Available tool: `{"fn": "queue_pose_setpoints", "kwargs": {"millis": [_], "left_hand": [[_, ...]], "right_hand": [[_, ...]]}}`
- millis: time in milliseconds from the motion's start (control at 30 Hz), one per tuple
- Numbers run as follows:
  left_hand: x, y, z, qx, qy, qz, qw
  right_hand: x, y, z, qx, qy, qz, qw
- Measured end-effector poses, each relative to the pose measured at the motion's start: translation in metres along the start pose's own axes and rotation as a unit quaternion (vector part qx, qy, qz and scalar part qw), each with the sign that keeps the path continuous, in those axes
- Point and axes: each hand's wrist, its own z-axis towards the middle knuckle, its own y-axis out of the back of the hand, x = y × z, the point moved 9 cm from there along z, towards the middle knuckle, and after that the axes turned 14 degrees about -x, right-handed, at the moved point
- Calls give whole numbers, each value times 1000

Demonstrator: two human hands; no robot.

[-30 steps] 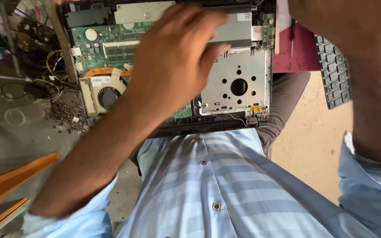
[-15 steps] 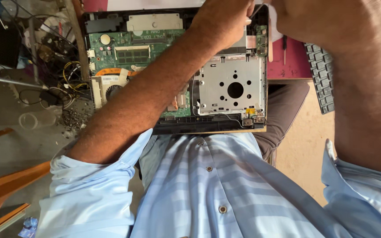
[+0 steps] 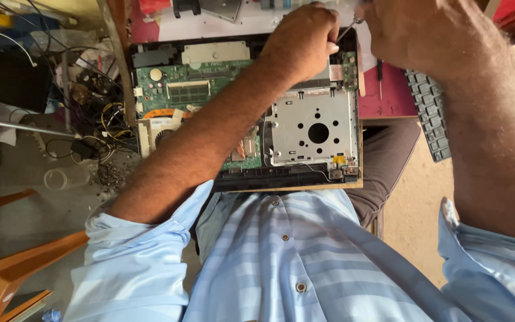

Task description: The person removes a hard drive from a laptop chassis, uses a screwdriver to detach its mounting bracket, and sets the components aside.

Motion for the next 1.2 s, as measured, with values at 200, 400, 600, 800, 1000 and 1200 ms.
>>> {"fn": "queue_pose_setpoints", "kwargs": {"millis": [200, 400, 600, 800, 1000, 1200], "left_hand": [[-1, -8, 0, -2, 19, 65, 998], [-4, -6, -7, -26, 21, 38, 999], [-7, -6, -6, -19, -2, 57, 998], [-8, 2, -8, -34, 10, 37, 999], [-5, -2, -9, -4, 27, 34, 999], [-6, -4, -10, 1, 24, 34, 999]], "right_hand": [[20, 20, 26, -12, -36, 22, 999], [26, 20, 40, 19, -53, 88, 995], [19, 13, 45, 75, -124, 5, 989], [24, 11, 47, 76, -91, 12, 993], [22, 9, 42, 63, -88, 97, 989], [9, -7, 38, 155, -157, 5, 975]]}}
